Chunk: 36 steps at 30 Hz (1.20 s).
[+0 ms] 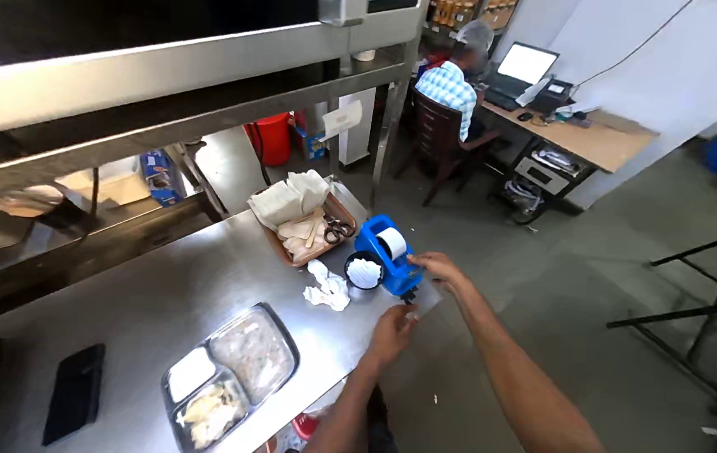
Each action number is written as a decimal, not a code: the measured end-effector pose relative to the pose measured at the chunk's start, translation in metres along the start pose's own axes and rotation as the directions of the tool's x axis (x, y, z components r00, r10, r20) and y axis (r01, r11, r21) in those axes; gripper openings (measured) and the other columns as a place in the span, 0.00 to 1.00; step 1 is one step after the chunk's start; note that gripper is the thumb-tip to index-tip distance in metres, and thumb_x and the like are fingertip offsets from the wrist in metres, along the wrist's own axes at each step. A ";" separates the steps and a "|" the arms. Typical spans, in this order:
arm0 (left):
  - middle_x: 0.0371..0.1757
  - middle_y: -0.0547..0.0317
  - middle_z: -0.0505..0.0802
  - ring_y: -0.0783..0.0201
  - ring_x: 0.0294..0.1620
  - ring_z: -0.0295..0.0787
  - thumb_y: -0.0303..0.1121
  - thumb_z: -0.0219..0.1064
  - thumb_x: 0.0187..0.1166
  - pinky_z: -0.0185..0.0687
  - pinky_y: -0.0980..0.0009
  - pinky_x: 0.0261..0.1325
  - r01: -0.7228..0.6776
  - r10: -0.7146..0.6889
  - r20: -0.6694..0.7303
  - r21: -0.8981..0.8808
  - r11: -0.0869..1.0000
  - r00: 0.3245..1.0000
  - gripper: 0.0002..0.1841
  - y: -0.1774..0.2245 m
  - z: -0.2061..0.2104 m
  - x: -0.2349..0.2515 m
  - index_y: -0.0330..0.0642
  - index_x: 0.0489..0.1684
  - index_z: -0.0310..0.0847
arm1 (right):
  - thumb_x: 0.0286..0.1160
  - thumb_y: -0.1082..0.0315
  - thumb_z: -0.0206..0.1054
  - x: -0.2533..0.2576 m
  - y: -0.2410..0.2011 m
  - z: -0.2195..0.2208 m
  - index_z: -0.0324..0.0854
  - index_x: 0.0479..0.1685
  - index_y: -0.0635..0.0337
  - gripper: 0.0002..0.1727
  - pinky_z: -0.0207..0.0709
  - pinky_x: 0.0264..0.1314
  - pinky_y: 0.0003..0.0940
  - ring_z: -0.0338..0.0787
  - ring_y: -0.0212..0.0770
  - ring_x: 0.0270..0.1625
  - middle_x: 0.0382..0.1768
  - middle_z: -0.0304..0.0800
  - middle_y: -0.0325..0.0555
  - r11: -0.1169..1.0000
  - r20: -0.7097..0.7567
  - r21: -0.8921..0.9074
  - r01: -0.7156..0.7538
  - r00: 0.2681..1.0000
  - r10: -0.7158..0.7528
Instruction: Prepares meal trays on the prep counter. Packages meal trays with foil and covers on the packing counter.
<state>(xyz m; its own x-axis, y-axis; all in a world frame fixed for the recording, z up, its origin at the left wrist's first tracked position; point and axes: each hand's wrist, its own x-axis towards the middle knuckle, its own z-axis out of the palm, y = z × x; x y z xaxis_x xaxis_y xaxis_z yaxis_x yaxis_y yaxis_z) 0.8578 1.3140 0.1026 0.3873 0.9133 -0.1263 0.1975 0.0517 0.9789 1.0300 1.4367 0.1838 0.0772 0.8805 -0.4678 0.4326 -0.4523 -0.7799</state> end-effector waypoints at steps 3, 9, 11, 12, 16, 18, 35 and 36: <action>0.74 0.44 0.86 0.53 0.67 0.89 0.48 0.46 0.94 0.88 0.53 0.67 0.149 -0.176 -0.031 -0.394 0.907 0.984 0.28 -0.002 0.019 0.031 0.35 0.78 0.75 | 0.75 0.63 0.75 -0.015 -0.008 -0.011 0.88 0.41 0.65 0.11 0.76 0.50 0.50 0.84 0.44 0.47 0.45 0.91 0.52 0.993 -0.002 0.061 0.100 0.995 -0.100; 0.75 0.41 0.85 0.48 0.69 0.88 0.61 0.24 0.91 0.86 0.49 0.67 0.090 -0.203 -0.071 -0.721 0.687 0.977 0.44 0.010 0.030 0.065 0.30 0.79 0.70 | 0.59 0.59 0.79 -0.129 0.100 -0.070 0.88 0.27 0.56 0.10 0.82 0.58 0.36 0.86 0.36 0.51 0.44 0.88 0.41 0.964 -0.024 0.196 0.179 0.984 -0.178; 0.63 0.43 0.93 0.51 0.58 0.94 0.48 0.43 0.96 0.90 0.55 0.61 0.089 -0.274 -0.159 -0.697 0.711 0.948 0.29 0.023 0.033 0.073 0.29 0.68 0.79 | 0.61 0.61 0.79 -0.123 0.131 -0.064 0.88 0.26 0.56 0.09 0.82 0.53 0.33 0.86 0.34 0.46 0.41 0.88 0.39 0.965 0.006 0.242 0.098 0.995 -0.102; 0.53 0.44 0.96 0.54 0.49 0.97 0.39 0.53 0.94 0.93 0.58 0.54 0.088 -0.305 -0.252 -0.623 0.777 0.918 0.22 0.030 0.036 0.078 0.27 0.55 0.86 | 0.63 0.63 0.79 -0.116 0.142 -0.063 0.87 0.27 0.57 0.09 0.82 0.51 0.32 0.86 0.34 0.44 0.40 0.88 0.39 0.963 0.033 0.262 0.063 0.997 -0.074; 0.49 0.50 0.97 0.52 0.55 0.94 0.45 0.65 0.83 0.84 0.45 0.65 0.472 -0.413 -0.292 0.174 0.864 0.863 0.17 0.063 0.025 0.076 0.43 0.45 0.94 | 0.69 0.69 0.73 -0.112 0.165 -0.053 0.86 0.31 0.59 0.04 0.79 0.39 0.27 0.84 0.31 0.38 0.37 0.88 0.38 0.941 0.131 0.330 -0.068 0.991 0.026; 0.54 0.45 0.95 0.46 0.59 0.92 0.46 0.65 0.81 0.83 0.40 0.66 0.549 -0.512 -0.211 0.202 0.811 0.833 0.18 0.055 0.019 0.054 0.41 0.52 0.92 | 0.70 0.71 0.72 -0.130 0.175 -0.038 0.85 0.34 0.62 0.03 0.78 0.35 0.27 0.83 0.29 0.32 0.32 0.87 0.38 0.952 0.170 0.288 -0.103 0.984 0.055; 0.97 0.65 0.54 0.45 0.98 0.38 0.70 0.41 0.84 0.35 0.27 0.89 0.550 -0.001 -0.605 0.723 0.418 0.796 0.34 -0.084 -0.212 -0.199 0.81 0.92 0.55 | 0.75 0.57 0.75 -0.204 0.118 0.270 0.91 0.38 0.65 0.16 0.91 0.40 0.42 0.94 0.42 0.31 0.32 0.95 0.49 0.998 0.390 0.061 -0.016 0.921 -0.009; 0.97 0.66 0.56 0.45 0.97 0.40 0.69 0.39 0.85 0.35 0.27 0.89 0.516 0.017 -0.573 0.751 0.411 0.819 0.32 -0.085 -0.199 -0.203 0.83 0.91 0.57 | 0.76 0.58 0.74 -0.212 0.130 0.265 0.91 0.39 0.65 0.16 0.89 0.42 0.43 0.94 0.42 0.34 0.33 0.95 0.49 0.999 0.390 0.033 -0.012 0.921 -0.002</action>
<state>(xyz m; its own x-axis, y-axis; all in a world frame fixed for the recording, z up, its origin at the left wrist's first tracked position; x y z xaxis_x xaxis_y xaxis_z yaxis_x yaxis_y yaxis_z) 0.5838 1.2047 0.0772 -0.1951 0.9808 0.0052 0.9576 0.1893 0.2170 0.8316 1.1531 0.0709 -0.2797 0.7564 -0.5913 0.4013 -0.4674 -0.7877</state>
